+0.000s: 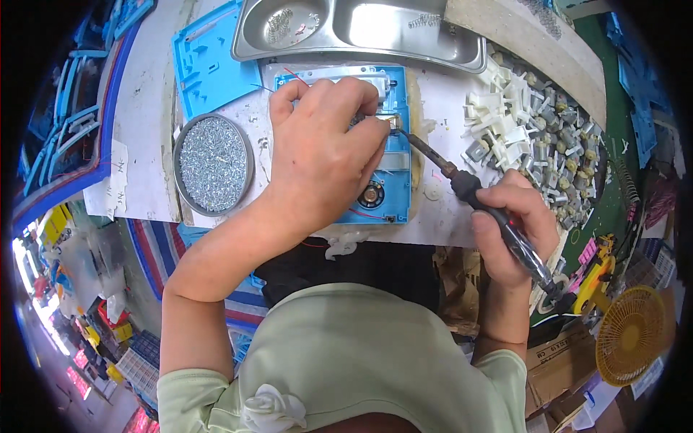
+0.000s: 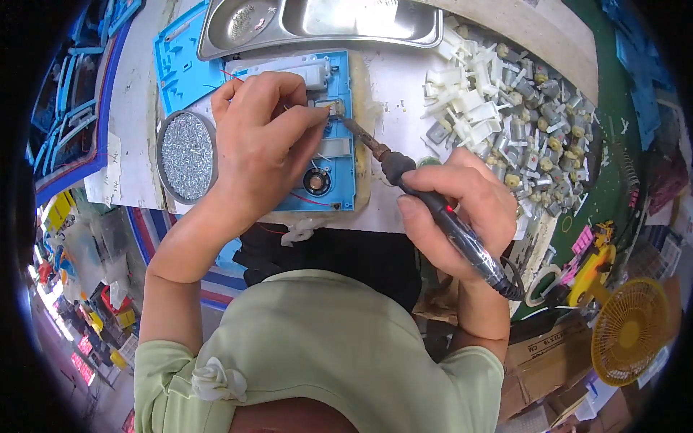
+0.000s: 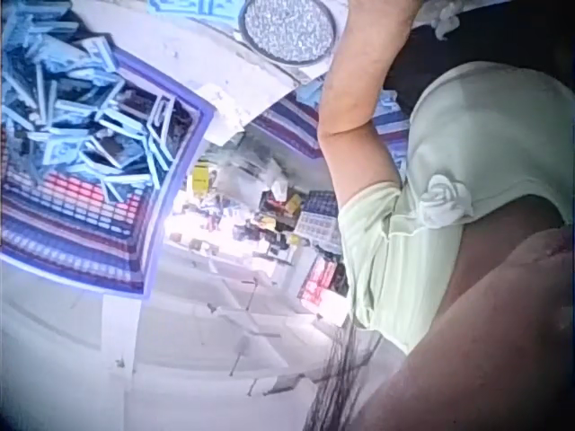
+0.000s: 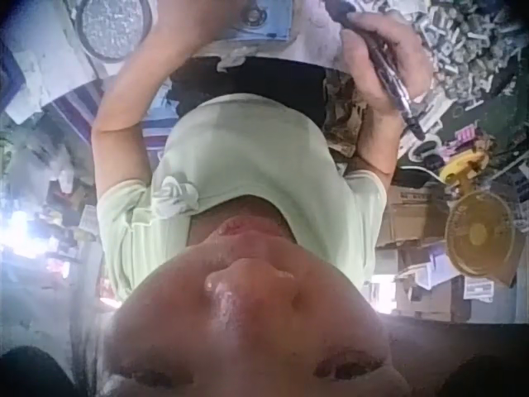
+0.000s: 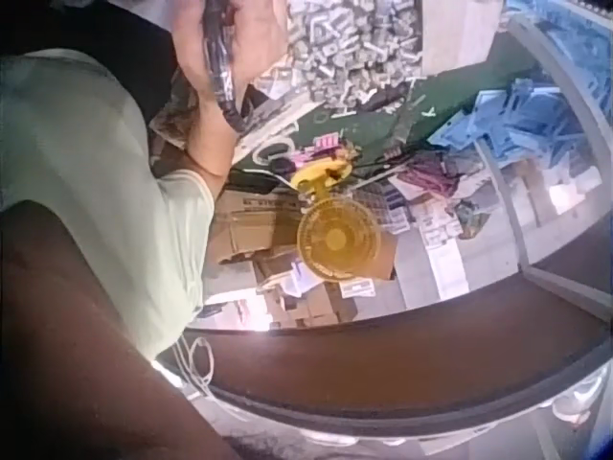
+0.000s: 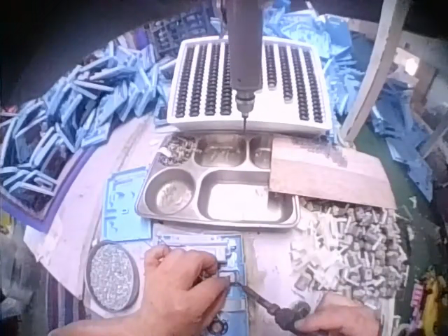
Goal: Assembling and soldering components into a blue plastic electronics housing at a factory workstation.
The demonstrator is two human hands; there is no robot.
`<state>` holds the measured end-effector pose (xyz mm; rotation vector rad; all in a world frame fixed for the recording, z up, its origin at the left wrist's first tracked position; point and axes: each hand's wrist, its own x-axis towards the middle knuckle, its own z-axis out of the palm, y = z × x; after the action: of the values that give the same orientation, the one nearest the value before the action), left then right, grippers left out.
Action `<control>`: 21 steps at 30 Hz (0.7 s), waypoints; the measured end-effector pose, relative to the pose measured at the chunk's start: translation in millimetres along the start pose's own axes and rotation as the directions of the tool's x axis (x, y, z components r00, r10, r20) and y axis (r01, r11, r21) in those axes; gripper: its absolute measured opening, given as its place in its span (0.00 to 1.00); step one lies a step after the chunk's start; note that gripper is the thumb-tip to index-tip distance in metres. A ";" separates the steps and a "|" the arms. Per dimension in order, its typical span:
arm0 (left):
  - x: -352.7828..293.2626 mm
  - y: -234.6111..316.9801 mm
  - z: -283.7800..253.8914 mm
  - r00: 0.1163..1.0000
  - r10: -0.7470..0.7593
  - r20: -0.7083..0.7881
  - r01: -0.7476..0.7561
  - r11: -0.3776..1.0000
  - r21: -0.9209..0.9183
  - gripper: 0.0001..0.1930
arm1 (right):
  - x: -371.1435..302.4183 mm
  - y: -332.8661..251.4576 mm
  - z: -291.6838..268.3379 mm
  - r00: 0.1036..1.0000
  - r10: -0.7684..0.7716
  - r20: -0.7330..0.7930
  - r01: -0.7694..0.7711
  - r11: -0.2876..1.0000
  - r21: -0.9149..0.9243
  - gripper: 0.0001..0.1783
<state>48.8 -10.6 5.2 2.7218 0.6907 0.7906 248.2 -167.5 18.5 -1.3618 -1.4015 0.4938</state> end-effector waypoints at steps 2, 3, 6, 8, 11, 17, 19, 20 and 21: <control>0.4 0.6 -0.3 1.000 0.000 0.013 0.000 1.000 0.013 0.11 | 0.0 0.7 0.5 1.000 -0.007 -0.002 0.007 1.000 0.006 0.14; 0.7 0.9 -0.7 1.000 0.001 0.015 -0.001 1.000 0.015 0.11 | 0.3 0.4 0.8 1.000 0.000 0.002 0.000 1.000 0.001 0.14; 0.3 1.6 -1.7 1.000 0.004 0.024 -0.005 1.000 0.030 0.12 | 1.1 0.6 1.9 1.000 0.014 0.008 -0.014 1.000 -0.005 0.14; -0.4 1.5 -1.4 1.000 0.009 0.029 -0.011 0.999 0.049 0.12 | 1.1 1.9 2.3 1.000 0.019 0.002 -0.019 1.000 -0.007 0.13; -2.1 1.1 0.1 1.000 0.010 0.023 -0.011 0.999 0.047 0.12 | -1.1 3.3 2.9 1.000 0.026 -0.005 -0.026 1.000 -0.011 0.13; -1.9 2.1 0.1 1.000 0.003 0.029 -0.004 0.999 0.047 0.11 | -3.5 7.7 2.8 0.999 -0.032 0.013 0.033 0.999 -0.021 0.13; -1.5 3.4 -0.4 0.999 -0.008 0.041 0.005 0.999 0.053 0.11 | -6.1 10.8 3.6 0.999 -0.053 0.001 0.053 0.999 -0.012 0.13; -1.2 4.1 -0.6 0.999 -0.012 0.047 0.010 0.998 0.055 0.11 | -7.0 12.0 3.7 0.998 -0.063 -0.005 0.063 0.998 -0.008 0.13; -0.9 4.7 -0.8 0.999 -0.017 0.049 0.014 0.998 0.058 0.10 | -7.2 12.8 3.4 0.997 -0.071 -0.007 0.071 0.997 -0.009 0.13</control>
<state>49.5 -15.1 7.0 2.7734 0.7341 0.7073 249.3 -169.3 3.6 -1.3148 -1.4424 0.4367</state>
